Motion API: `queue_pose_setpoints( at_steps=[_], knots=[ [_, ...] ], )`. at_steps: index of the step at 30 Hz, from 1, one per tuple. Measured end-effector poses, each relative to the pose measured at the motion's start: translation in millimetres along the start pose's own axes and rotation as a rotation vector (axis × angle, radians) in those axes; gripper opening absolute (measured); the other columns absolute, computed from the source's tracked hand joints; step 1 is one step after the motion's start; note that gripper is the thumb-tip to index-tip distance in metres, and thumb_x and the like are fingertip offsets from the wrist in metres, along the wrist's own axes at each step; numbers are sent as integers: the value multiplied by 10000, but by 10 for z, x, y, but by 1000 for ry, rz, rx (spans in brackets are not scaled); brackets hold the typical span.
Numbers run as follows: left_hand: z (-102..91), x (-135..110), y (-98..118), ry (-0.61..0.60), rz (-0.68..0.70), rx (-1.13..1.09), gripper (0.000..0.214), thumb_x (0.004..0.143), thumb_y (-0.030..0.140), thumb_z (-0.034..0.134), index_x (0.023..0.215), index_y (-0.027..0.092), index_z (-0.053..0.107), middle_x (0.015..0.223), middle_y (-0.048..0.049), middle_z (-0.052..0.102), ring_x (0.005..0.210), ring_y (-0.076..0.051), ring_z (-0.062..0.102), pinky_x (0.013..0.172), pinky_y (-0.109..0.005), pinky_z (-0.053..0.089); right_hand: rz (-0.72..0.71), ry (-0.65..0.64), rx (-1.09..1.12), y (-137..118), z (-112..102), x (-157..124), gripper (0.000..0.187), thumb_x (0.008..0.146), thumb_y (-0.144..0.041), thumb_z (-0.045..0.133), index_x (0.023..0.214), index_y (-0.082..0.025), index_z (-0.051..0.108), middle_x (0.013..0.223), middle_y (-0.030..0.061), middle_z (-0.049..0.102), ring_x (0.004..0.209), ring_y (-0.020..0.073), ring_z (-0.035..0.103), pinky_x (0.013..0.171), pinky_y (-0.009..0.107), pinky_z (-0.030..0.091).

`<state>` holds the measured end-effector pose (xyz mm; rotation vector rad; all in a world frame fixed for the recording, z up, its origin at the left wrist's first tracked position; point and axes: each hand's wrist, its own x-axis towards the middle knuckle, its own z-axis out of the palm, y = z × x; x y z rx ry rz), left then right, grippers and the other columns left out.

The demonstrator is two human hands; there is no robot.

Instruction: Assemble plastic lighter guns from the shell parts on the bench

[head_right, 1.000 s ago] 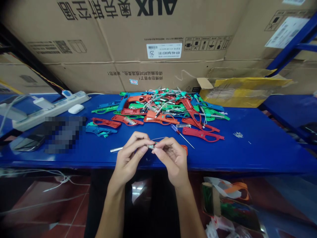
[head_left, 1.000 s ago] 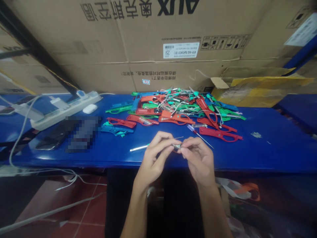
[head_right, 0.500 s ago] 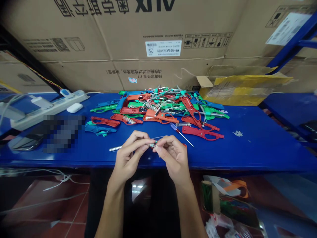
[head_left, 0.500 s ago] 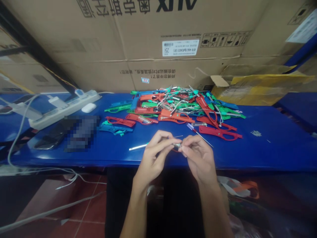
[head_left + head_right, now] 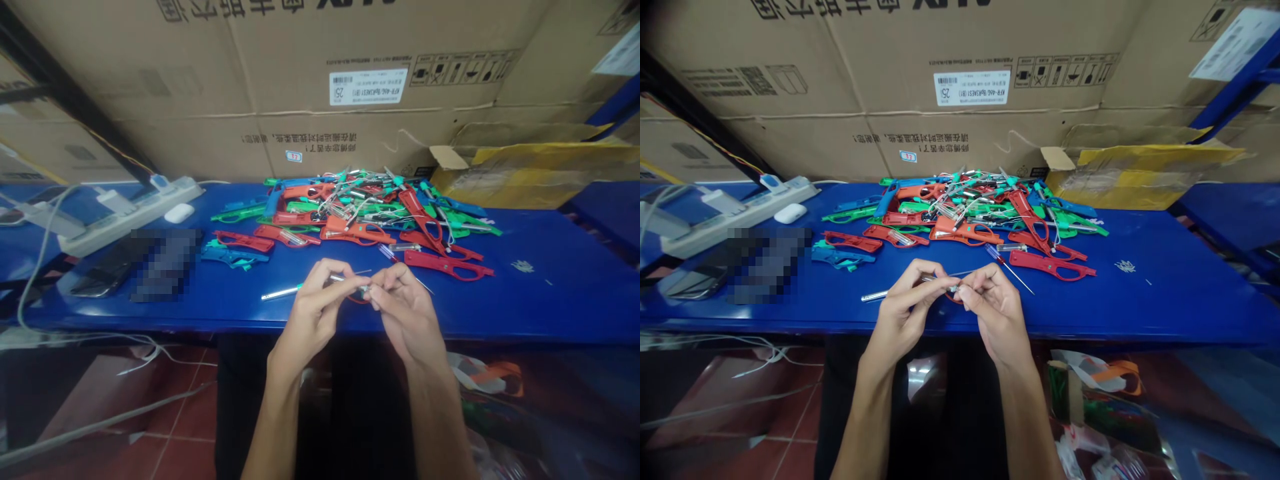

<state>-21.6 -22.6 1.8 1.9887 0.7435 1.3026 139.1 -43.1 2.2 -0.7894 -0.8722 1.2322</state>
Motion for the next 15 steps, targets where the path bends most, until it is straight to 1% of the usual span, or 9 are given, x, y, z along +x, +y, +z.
queue_pose_setpoints(
  at_steps=[6,9,13,15],
  knots=[
    [-1,-15,-34,-10,-9,1,388,1039,130,503,1308,331,698,1122,-77,588,1047,-197,610,891,-362,532,41,1,5,-4,3,18,321,730,-286,863,737,-226,548,686,-39,605,640,132,582,659,288,484],
    [0,-15,-52,-9,2,-11,392,1037,131,509,1317,335,692,1127,-77,585,1037,-193,610,870,-347,537,54,-1,15,-7,-1,22,316,737,-280,860,737,-223,549,686,-41,592,636,128,576,659,286,485],
    [-13,-8,-37,-26,11,5,419,1032,103,511,1329,344,684,1124,-69,587,1050,-181,607,878,-324,527,73,-29,24,-12,-14,14,241,767,-261,839,781,-216,603,748,-28,608,654,119,581,606,253,447],
    [-17,-8,-21,-19,-1,14,423,1033,102,511,1337,344,678,1131,-65,584,1054,-176,611,885,-317,523,60,-58,13,-3,-20,6,169,812,-266,810,840,-218,650,791,-16,623,687,119,589,616,248,447]
  ],
)
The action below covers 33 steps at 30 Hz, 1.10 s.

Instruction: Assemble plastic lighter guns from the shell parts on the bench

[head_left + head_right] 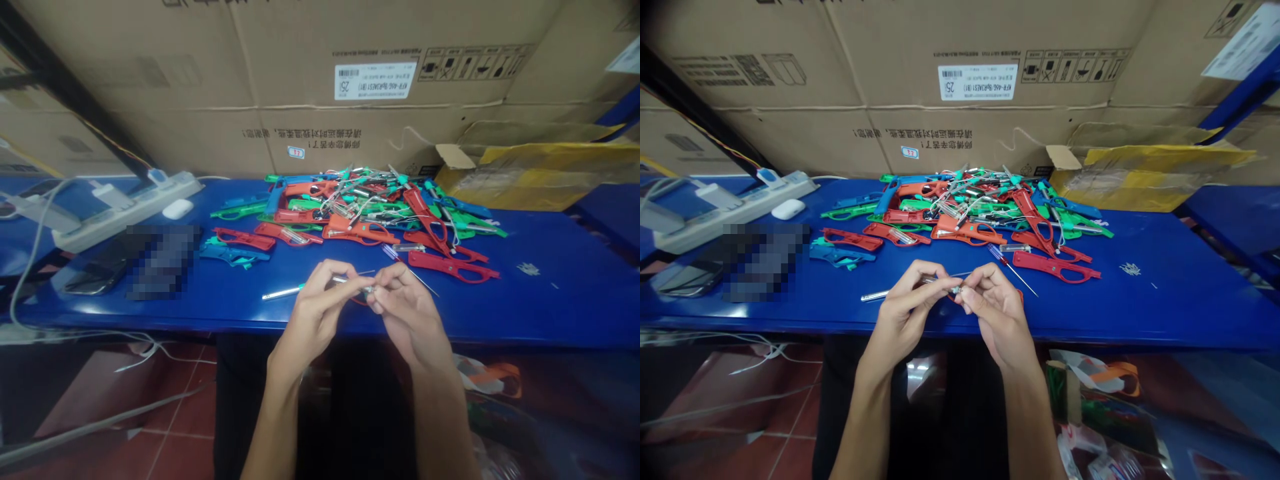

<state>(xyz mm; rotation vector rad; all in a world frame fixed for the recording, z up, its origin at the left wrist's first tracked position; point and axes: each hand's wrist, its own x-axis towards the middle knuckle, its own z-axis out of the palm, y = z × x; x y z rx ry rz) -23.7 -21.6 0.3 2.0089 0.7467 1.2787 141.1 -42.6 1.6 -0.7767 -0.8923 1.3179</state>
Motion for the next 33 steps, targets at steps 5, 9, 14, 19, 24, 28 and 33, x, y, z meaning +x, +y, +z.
queue_pose_setpoints(
  at_steps=[5,9,14,19,24,28,33],
  knots=[
    [4,0,14,113,-27,3,362,1032,128,532,1298,302,704,1125,-61,597,999,-154,625,883,-291,533,-29,-79,-124,59,-15,-13,203,974,-352,656,1149,-252,680,879,6,671,708,132,590,711,302,497],
    [10,6,-1,176,-72,38,308,1031,187,558,1285,265,714,1125,-68,631,1019,-164,644,889,-284,546,-76,-53,-204,86,8,-17,225,980,-405,642,1142,-255,684,958,27,703,707,134,611,693,309,522],
    [39,4,-10,209,-95,28,299,1027,223,577,1304,240,691,1140,-76,684,1011,-173,673,888,-289,550,-114,32,-336,79,97,-16,199,899,-348,741,1068,-250,702,909,15,719,711,135,632,664,288,564],
    [65,-3,-16,255,-48,97,270,1004,211,624,1256,239,716,1071,-57,743,977,-184,646,882,-325,530,-149,28,-341,109,124,-15,144,908,-314,731,1041,-259,721,859,-3,711,694,125,630,647,271,567],
    [73,5,4,304,80,280,253,988,218,650,1211,283,751,1174,-59,730,1126,-223,537,974,-404,480,-287,106,-368,127,127,-30,55,892,-279,748,935,-265,780,989,18,698,743,127,655,636,263,567],
    [122,20,81,223,85,414,315,1021,256,596,1317,302,692,1485,-70,573,1375,-271,406,1143,-512,351,-265,162,-298,181,145,-58,144,918,-324,729,1045,-282,782,1052,33,752,869,174,721,715,300,605],
    [123,43,159,53,63,529,397,1035,345,561,1430,326,589,1635,-61,409,1473,-292,319,1218,-547,224,-320,307,-233,181,96,-116,184,922,-351,731,1064,-235,752,1014,50,783,910,190,741,818,340,611]
  ],
)
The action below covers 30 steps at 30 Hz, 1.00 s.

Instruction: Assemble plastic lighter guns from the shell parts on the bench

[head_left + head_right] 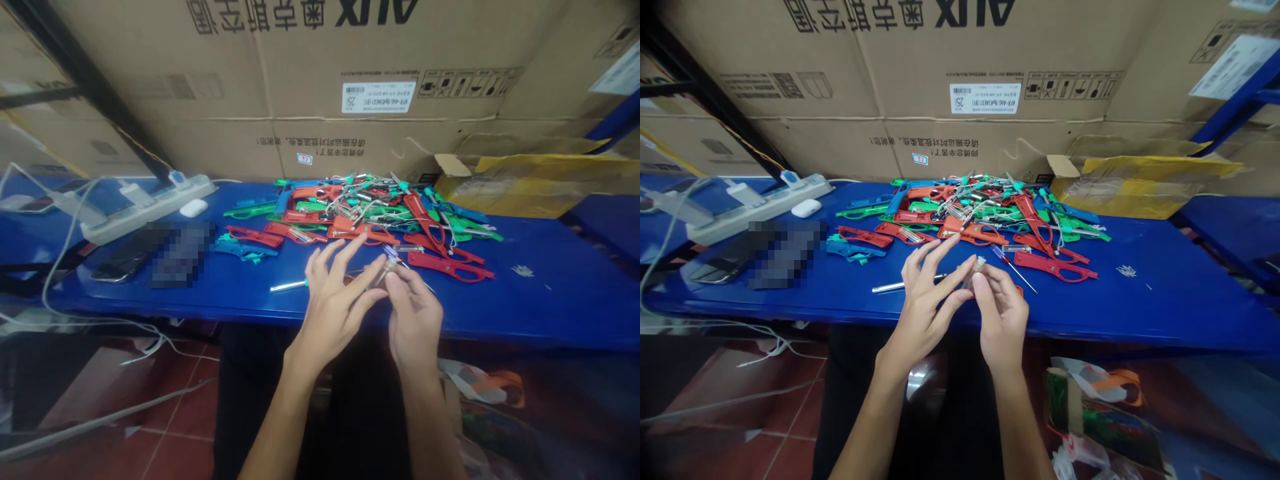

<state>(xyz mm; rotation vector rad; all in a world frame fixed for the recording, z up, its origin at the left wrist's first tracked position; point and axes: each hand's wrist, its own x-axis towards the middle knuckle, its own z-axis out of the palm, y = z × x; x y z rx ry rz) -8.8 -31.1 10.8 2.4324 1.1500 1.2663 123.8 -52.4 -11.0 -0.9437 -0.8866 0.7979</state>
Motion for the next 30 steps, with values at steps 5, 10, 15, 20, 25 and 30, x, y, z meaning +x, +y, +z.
queue_pose_setpoints(
  at_steps=[5,10,15,20,25,30],
  knots=[
    [-63,98,-213,-94,-56,-90,299,1034,301,568,1319,267,650,1412,-56,629,1302,-226,520,1137,-419,388,-119,119,-187,-146,-380,157,194,910,-372,732,1019,-212,722,909,43,773,780,169,723,717,301,600],
    [19,300,-295,-263,-123,101,211,1017,326,597,1096,207,752,1206,-52,713,1123,-251,588,1000,-427,455,12,-116,-371,-179,-647,265,201,903,-390,739,1011,-226,696,893,30,761,715,158,726,732,310,620],
    [82,560,-259,-513,-226,145,159,972,334,670,1010,210,761,1080,-47,727,1042,-251,660,881,-361,494,-8,-285,-513,-138,-553,222,207,942,-396,691,1068,-233,672,942,34,758,828,192,759,791,326,605],
    [15,685,-315,-616,-358,174,56,927,245,705,899,220,746,988,-35,754,924,-247,710,768,-330,488,-63,-367,-622,-181,-507,253,193,974,-380,648,1121,-258,674,1017,26,768,948,197,745,849,319,578],
    [-69,551,-338,-462,-263,107,108,987,238,638,902,200,693,951,-19,753,921,-228,682,851,-360,454,-171,-352,-705,-208,-482,377,156,986,-349,630,1087,-269,717,1086,21,757,999,193,706,877,305,545],
    [-75,308,-340,-308,-194,-108,72,1020,260,604,1034,240,671,1026,21,741,979,-190,609,964,-367,380,-113,-423,-741,-132,-455,404,172,996,-379,618,1101,-298,726,1079,8,745,951,186,696,817,295,533]
  ],
)
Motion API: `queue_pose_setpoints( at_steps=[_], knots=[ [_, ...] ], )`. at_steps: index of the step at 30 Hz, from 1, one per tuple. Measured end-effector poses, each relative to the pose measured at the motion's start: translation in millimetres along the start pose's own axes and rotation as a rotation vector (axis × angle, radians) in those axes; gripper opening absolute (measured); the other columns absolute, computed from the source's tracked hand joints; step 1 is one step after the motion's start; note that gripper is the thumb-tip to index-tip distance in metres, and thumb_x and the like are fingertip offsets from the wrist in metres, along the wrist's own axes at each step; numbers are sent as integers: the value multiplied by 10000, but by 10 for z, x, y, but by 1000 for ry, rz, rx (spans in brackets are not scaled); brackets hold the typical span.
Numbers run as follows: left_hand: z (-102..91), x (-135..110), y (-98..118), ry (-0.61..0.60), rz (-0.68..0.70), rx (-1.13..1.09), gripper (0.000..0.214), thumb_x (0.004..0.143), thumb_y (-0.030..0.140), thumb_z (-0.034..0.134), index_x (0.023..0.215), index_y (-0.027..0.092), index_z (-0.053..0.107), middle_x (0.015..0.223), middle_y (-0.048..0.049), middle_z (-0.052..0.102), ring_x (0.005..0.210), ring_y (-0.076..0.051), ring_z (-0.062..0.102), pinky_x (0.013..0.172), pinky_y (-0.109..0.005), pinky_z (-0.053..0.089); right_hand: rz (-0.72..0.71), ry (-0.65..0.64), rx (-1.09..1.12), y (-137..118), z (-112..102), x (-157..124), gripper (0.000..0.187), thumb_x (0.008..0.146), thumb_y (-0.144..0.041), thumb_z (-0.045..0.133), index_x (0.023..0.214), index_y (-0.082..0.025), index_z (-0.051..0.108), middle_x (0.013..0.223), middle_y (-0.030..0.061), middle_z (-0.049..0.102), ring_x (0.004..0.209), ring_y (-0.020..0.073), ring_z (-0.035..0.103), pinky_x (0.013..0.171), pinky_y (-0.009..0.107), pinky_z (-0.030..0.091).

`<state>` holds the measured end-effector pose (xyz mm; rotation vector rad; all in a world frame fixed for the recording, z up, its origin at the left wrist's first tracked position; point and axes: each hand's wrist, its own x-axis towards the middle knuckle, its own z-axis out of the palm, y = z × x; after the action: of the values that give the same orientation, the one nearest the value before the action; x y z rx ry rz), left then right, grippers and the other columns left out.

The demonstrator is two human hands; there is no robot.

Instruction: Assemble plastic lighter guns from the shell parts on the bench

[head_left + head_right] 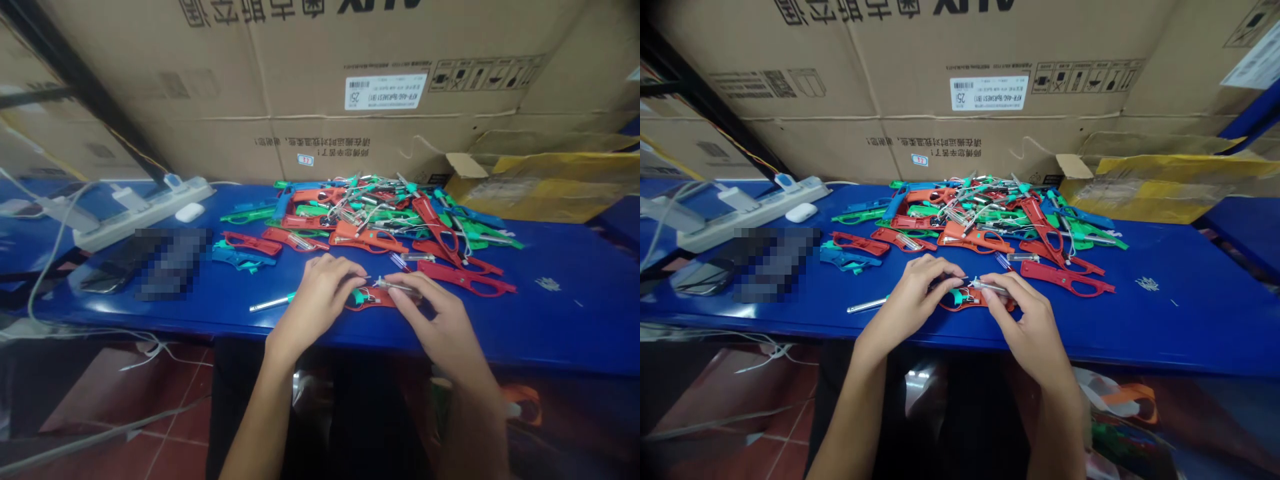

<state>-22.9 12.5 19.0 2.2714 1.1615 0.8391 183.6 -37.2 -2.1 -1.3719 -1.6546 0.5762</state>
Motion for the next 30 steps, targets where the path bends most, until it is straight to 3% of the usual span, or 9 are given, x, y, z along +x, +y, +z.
queue_pose_setpoints(
  at_steps=[7,24,30],
  knots=[
    [38,-126,49,15,33,-40,110,1034,256,583,1037,254,693,1022,32,743,957,-175,586,948,-356,358,-65,-25,-52,-1,-18,-28,146,997,-344,620,1100,-294,711,1092,7,746,1019,189,688,939,315,512],
    [15,-106,26,-34,0,-94,171,1049,304,546,1031,256,709,1057,-8,753,959,-202,613,905,-371,417,-46,-57,-67,-45,-56,-24,171,995,-348,611,1118,-283,710,1092,28,746,1023,220,695,942,352,527],
    [22,-108,25,-39,-2,-99,179,1048,303,544,1026,255,716,1043,-11,754,938,-197,618,913,-366,428,-38,-69,-78,-23,-51,-27,159,991,-344,623,1124,-310,704,1101,-7,750,1041,201,687,944,322,503]
  ],
)
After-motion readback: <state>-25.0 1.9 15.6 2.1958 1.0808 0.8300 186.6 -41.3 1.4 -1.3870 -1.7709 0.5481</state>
